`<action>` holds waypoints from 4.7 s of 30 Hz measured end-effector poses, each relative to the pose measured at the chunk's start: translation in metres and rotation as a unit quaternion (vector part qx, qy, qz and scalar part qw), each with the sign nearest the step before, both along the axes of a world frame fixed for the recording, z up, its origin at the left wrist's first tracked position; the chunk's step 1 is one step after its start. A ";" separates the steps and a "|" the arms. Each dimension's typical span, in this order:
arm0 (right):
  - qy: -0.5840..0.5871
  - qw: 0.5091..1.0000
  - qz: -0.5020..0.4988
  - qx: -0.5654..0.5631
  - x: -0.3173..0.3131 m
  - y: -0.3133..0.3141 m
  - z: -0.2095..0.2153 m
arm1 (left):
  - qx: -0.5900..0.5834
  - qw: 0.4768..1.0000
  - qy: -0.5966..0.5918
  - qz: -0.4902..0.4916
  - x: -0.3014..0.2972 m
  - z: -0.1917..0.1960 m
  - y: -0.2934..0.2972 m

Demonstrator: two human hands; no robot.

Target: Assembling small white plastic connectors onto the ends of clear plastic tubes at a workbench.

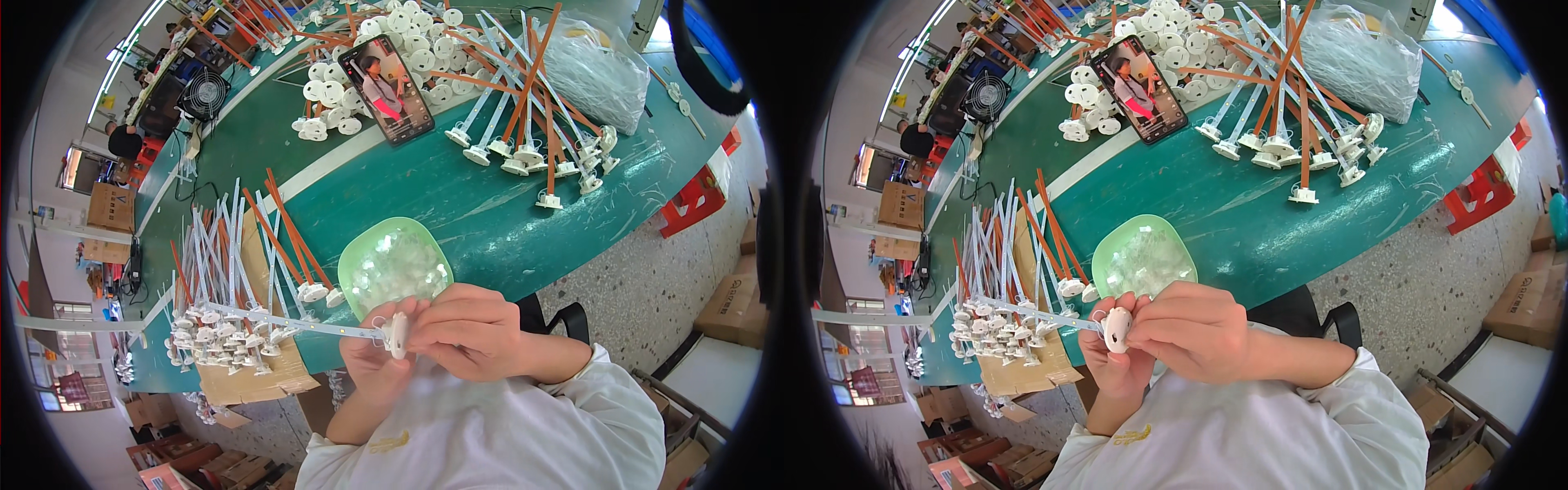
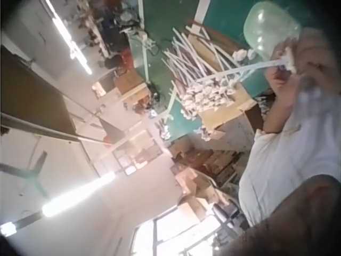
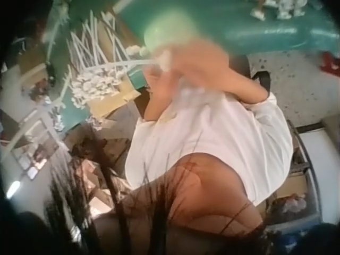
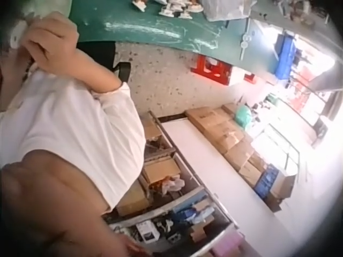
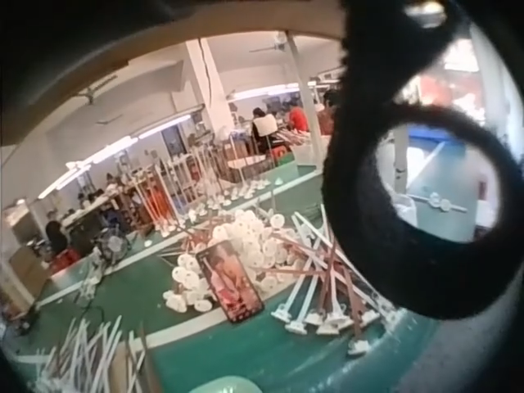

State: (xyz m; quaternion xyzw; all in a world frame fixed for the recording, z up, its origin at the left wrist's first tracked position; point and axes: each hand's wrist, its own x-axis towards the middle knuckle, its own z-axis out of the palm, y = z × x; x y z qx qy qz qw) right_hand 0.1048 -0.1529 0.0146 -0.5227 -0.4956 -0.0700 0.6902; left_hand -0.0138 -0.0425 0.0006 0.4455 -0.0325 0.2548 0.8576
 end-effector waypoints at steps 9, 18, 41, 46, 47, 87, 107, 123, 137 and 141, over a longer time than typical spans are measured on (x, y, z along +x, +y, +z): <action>-0.076 0.997 0.015 -0.020 0.002 -0.004 0.003 | -0.001 1.000 0.017 0.010 -0.010 -0.006 0.006; -0.116 0.991 -0.008 0.064 0.003 -0.003 0.000 | 0.010 0.998 0.027 -0.063 -0.009 0.000 0.007; -0.031 0.999 0.012 0.000 -0.002 -0.003 0.002 | -0.006 0.997 0.063 -0.040 -0.009 0.002 -0.003; -0.023 0.999 0.046 -0.016 0.002 -0.003 0.002 | -0.056 0.993 0.082 -0.059 -0.007 0.004 -0.001; -0.031 0.998 0.053 -0.014 0.003 -0.003 0.001 | -0.057 0.993 0.082 -0.060 -0.008 0.003 0.001; -0.170 0.851 -0.387 -0.313 0.142 -0.036 0.016 | 0.589 0.483 0.433 0.482 -0.046 0.031 0.114; 0.006 0.985 -0.165 -0.053 0.016 -0.043 0.010 | 0.332 0.932 0.139 0.034 -0.003 0.008 0.014; -0.167 0.976 -0.128 -0.063 -0.002 -0.009 -0.005 | 0.083 0.993 0.068 -0.044 -0.018 -0.012 0.021; -0.230 0.968 -0.082 -0.051 -0.002 0.000 -0.007 | 0.107 0.988 0.105 -0.029 -0.035 -0.036 0.035; -0.240 0.970 -0.007 -0.042 0.005 0.003 -0.003 | 0.063 0.995 0.066 -0.036 -0.037 -0.029 0.036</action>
